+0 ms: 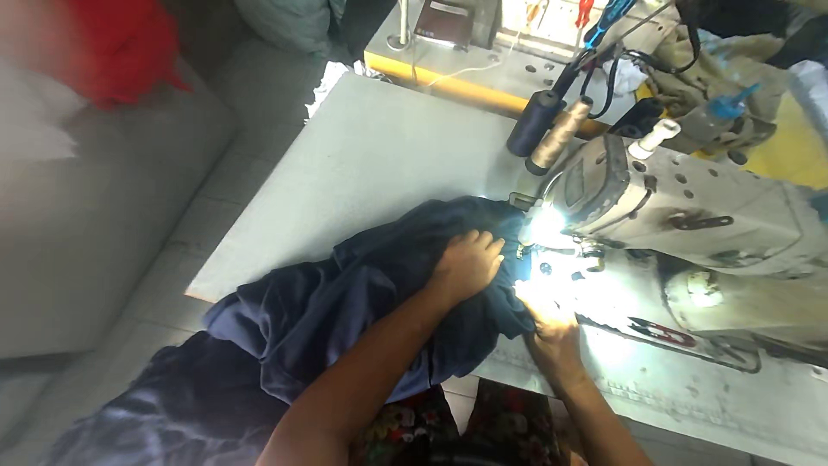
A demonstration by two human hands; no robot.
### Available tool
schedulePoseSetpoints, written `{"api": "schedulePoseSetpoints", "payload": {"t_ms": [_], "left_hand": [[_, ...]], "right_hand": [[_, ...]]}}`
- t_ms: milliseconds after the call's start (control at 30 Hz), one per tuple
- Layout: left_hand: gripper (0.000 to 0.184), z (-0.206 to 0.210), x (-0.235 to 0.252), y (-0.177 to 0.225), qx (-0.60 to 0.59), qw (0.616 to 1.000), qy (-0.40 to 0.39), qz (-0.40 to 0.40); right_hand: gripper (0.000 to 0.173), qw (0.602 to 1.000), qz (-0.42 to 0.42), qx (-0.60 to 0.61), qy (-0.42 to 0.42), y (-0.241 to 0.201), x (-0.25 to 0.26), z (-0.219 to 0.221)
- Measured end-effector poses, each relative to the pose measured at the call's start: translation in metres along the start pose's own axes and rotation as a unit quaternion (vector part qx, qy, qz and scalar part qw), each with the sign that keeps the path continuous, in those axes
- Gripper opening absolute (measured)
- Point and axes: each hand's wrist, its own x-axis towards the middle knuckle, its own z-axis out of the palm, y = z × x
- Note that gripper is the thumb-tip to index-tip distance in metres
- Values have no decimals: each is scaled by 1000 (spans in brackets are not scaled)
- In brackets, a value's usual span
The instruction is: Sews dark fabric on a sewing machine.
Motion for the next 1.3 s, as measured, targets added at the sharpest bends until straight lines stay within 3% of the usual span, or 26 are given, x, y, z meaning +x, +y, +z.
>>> {"api": "schedulePoseSetpoints", "payload": {"t_ms": [367, 500, 600, 733, 900, 1033, 1200, 1300], "left_hand": [[29, -6, 6, -11, -12, 999, -33, -4], [41, -28, 15, -32, -35, 987, -154, 1], [51, -47, 11, -29, -53, 974, -218, 31], [51, -75, 4, -20, -10, 962, -249, 110], [41, -108, 7, 2, 37, 941, -301, 152], [36, -129, -2, 19, 45, 932, -300, 199], [23, -152, -27, 69, -72, 939, -263, 209], [26, -156, -31, 98, -157, 920, -282, 221]], "right_hand": [[28, 1000, -2, 6, 1, 1, -1, 1], [23, 1000, -9, 10, 11, 3, -2, 2], [26, 996, -1, 77, -52, 7, -4, -9], [27, 977, 43, 182, -99, 12, -3, -21], [7, 967, 90, 224, -82, 9, 0, -24], [11, 964, 36, 253, -72, 15, -3, -20], [21, 974, -32, 206, -93, 12, 6, -25], [11, 978, -97, 165, -87, 5, 13, -36]]}}
